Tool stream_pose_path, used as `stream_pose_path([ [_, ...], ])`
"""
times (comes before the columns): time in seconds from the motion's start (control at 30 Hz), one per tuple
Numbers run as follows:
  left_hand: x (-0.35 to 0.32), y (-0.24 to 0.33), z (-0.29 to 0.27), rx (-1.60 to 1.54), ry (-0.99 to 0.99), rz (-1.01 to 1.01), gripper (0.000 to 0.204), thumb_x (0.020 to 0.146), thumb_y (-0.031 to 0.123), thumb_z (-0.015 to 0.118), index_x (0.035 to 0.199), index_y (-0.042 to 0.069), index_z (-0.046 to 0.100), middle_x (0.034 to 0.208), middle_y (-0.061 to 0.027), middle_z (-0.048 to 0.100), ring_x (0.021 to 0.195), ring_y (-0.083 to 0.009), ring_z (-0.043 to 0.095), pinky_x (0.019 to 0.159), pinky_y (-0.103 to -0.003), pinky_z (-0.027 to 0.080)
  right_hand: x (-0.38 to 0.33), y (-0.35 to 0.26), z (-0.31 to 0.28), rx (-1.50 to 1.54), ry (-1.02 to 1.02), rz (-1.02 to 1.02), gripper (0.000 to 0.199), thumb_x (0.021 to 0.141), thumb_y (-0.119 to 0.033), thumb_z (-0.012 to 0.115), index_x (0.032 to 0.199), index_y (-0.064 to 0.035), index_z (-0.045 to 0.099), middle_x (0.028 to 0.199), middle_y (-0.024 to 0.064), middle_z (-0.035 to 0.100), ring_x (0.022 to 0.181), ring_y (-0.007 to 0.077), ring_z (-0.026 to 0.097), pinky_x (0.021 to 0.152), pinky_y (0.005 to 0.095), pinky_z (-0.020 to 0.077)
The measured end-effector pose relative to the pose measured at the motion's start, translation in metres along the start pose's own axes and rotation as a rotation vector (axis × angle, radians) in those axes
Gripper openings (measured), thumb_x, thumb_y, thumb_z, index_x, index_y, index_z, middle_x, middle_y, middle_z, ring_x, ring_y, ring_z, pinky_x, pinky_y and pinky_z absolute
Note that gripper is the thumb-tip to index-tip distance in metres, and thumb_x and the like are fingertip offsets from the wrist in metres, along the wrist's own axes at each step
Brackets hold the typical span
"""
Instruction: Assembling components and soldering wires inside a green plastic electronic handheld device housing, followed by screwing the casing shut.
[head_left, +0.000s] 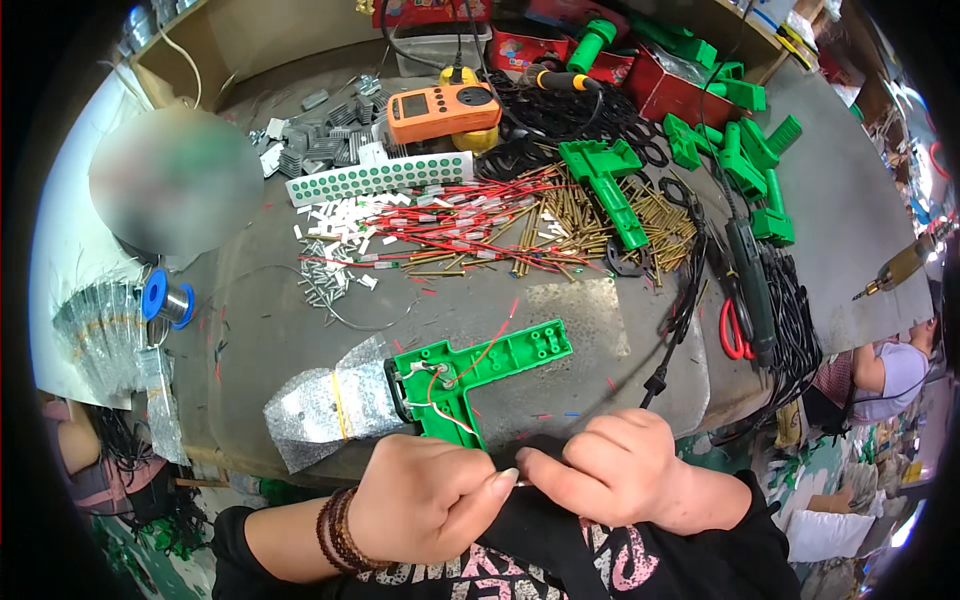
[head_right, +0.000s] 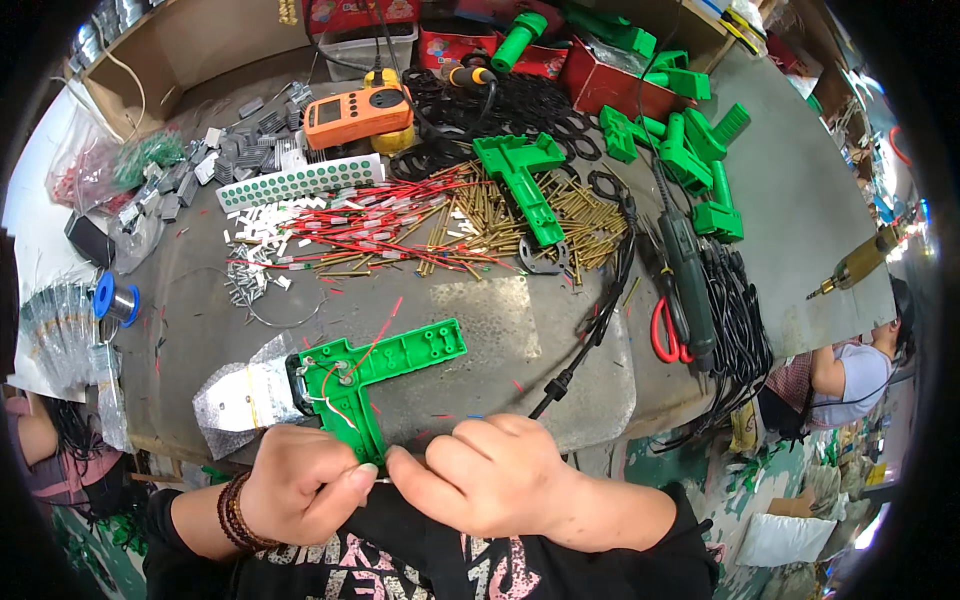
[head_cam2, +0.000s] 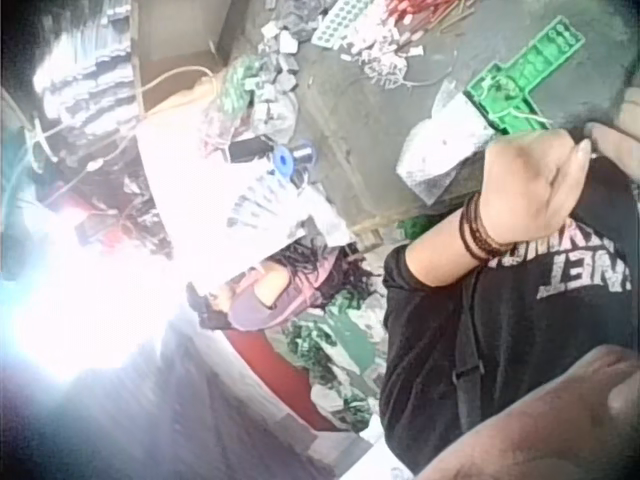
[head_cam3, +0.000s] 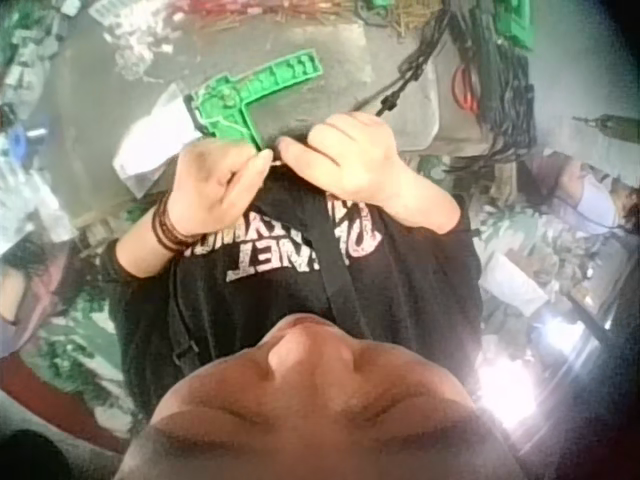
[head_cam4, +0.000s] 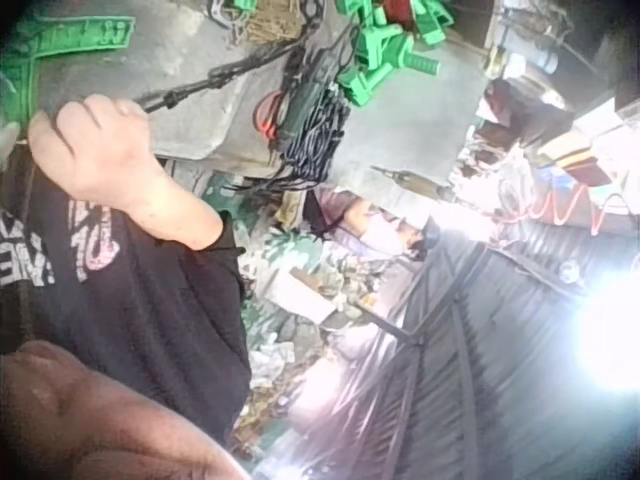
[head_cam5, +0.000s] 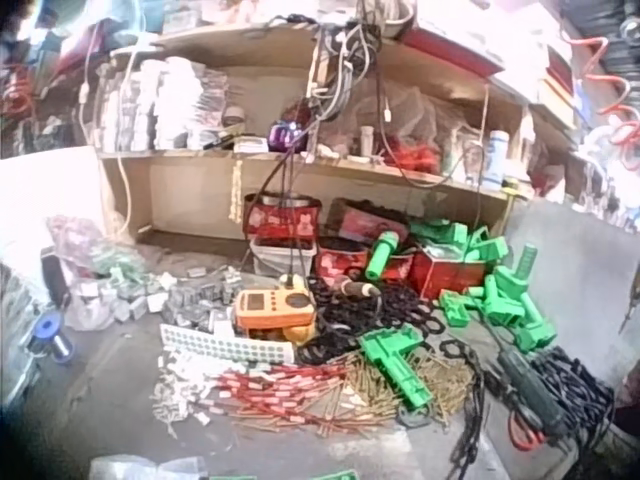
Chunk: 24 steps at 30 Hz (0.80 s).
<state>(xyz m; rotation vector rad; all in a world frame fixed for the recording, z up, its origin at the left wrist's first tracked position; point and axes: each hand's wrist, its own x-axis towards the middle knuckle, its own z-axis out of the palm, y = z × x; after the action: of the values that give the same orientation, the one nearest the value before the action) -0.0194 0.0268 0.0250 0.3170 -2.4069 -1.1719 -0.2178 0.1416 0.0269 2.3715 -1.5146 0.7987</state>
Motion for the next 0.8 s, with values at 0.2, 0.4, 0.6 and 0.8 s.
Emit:
stream_pose_path([
  [0.2,-0.008,-0.007,0.001,-0.312,-0.053,-0.159,0.033,0.097,0.015,0.065,0.066,0.006,0.053,0.055,-0.0056,0.048,0.047,-0.0217,0.049,0.045,-0.034,0.039,0.007,-0.006,0.006,0.152,-0.05,0.021,0.017,0.074,-0.016,0.077,0.089,-0.01,0.07,0.066,-0.003,0.05,0.053,0.0139,0.054,0.046,0.0302,0.0403],
  [0.4,-0.056,-0.012,-0.07,-0.453,0.228,-0.436,0.011,0.088,0.009,0.068,0.086,-0.001,0.066,0.067,-0.0075,0.062,0.054,-0.0128,0.054,0.051,-0.027,0.043,-0.015,0.018,0.004,0.453,-0.197,0.34,0.009,0.085,-0.015,0.071,0.087,-0.008,0.066,0.067,0.0048,0.061,0.056,0.0227,0.062,0.052,0.0353,0.049],
  [0.6,-0.035,-0.018,-0.048,0.29,0.17,-0.029,0.043,0.07,0.011,0.083,0.111,0.009,0.071,0.101,-0.0093,0.066,0.075,-0.0243,0.067,0.062,-0.034,0.054,-0.01,0.019,0.011,1.044,-0.331,0.752,0.015,0.099,-0.012,0.06,0.108,-0.0044,0.069,0.079,0.0084,0.068,0.069,0.0226,0.067,0.065,0.0303,0.0527],
  [0.8,-0.007,-0.038,-0.01,0.419,0.083,0.146,0.024,0.076,0.009,0.079,0.098,0.007,0.07,0.091,-0.0078,0.069,0.071,-0.0253,0.068,0.06,-0.033,0.054,-0.001,0.012,0.023,1.076,-0.262,0.688,0.011,0.09,-0.008,0.074,0.099,-0.0026,0.076,0.085,0.0079,0.072,0.076,0.0175,0.07,0.067,0.029,0.0534],
])
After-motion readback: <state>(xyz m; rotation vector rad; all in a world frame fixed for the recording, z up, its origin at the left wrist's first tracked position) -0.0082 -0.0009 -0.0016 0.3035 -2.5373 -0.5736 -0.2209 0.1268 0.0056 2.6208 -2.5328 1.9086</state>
